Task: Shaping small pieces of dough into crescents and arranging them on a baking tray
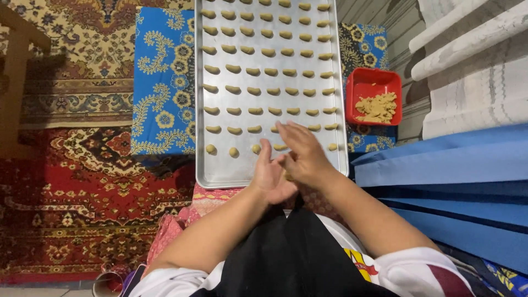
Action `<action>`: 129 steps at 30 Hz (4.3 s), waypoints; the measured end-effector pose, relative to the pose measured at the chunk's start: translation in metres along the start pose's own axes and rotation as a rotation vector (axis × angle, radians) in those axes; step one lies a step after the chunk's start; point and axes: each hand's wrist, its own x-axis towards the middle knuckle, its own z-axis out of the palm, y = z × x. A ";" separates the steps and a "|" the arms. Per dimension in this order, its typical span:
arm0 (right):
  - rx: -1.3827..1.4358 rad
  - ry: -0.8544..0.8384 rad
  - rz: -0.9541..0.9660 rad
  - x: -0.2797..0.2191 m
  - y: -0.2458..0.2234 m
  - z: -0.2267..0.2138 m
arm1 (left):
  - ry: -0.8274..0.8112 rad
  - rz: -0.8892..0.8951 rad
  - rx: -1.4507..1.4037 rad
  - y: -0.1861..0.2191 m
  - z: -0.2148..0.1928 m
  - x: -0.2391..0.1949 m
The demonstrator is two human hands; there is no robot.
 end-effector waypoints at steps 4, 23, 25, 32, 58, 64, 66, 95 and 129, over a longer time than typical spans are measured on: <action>-0.219 -0.379 0.137 -0.014 -0.031 0.029 | 0.032 0.027 0.031 0.011 0.038 -0.008; -0.332 -0.257 0.296 -0.033 0.008 0.043 | -0.925 0.885 0.664 -0.015 0.002 -0.012; -0.370 -0.314 0.284 -0.038 -0.005 0.040 | -0.391 0.496 0.382 -0.003 0.082 -0.050; -0.477 -0.228 0.337 -0.028 -0.036 0.051 | 0.263 0.034 0.231 -0.003 0.075 -0.048; -0.322 -0.372 0.420 -0.023 -0.004 0.033 | 0.166 0.045 0.275 0.009 0.079 -0.057; -0.346 -0.338 0.233 -0.039 -0.012 0.049 | 0.179 0.024 0.309 0.015 0.066 -0.051; -0.332 -0.342 0.076 -0.042 -0.004 0.047 | 0.180 0.034 0.335 0.019 0.088 -0.055; -0.275 -0.250 -0.044 -0.061 0.003 0.065 | 0.092 0.190 0.278 0.007 0.011 -0.018; 0.080 0.150 0.199 -0.024 -0.003 0.004 | -0.128 -0.047 -0.179 0.020 0.011 -0.031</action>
